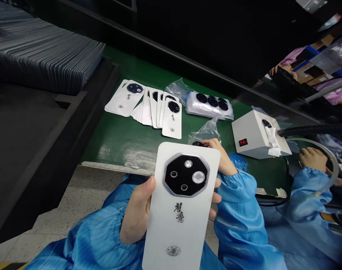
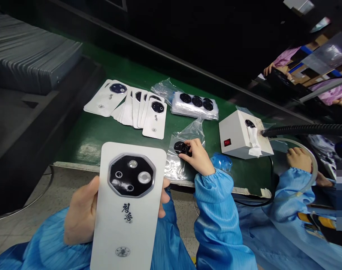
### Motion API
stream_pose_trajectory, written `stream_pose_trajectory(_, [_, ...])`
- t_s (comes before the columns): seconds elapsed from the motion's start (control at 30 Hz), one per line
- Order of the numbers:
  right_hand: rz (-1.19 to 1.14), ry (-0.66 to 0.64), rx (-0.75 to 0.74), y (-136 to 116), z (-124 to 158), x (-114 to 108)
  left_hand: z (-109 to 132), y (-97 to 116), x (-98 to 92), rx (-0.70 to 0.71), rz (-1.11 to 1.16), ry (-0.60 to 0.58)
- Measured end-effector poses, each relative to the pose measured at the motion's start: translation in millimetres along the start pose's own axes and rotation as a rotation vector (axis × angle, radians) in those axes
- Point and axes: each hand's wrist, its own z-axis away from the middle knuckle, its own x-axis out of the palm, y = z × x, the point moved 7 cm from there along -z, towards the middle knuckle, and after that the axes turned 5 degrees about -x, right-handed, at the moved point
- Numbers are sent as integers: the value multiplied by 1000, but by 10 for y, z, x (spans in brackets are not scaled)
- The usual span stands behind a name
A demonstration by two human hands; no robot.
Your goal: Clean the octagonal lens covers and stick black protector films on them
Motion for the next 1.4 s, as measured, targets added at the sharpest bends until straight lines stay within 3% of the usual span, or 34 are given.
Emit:
stream_pose_trajectory(0.2, [29,16,-32,-53,-2,-18,-6,4,-59,47,9,23])
stream_pose_trajectory(0.4, [11,-105,87,-34,-38,35,11,-3,-214,-58,-9,122])
stream_pose_trajectory(0.53, [-2,-140,145,-32,-45,48,11,67,-329,-11,61,164])
stream_pose_trajectory(0.7, [-10,-124,148,-53,-39,57,11,79,-455,0,93,146])
stream_pose_trajectory(0.87, [-24,-51,92,-120,-9,-41,-62,51,-568,42,117,236])
stream_pose_trajectory(1.0, [-46,118,52,-436,89,-407,-128,17,-586,51,60,329])
stream_pose_trajectory(1.07, [-50,258,-56,-773,151,-647,-138,-34,-594,18,28,362])
stream_pose_trajectory(1.13, [14,313,-193,-1157,190,-778,-128,-108,-595,-28,20,366])
stream_pose_trajectory(1.27, [175,332,-329,-1647,176,-779,-66,-203,-541,-27,20,329])
stream_pose_trajectory(1.4, [202,303,-301,-1690,156,-692,-39,-242,-489,7,39,333])
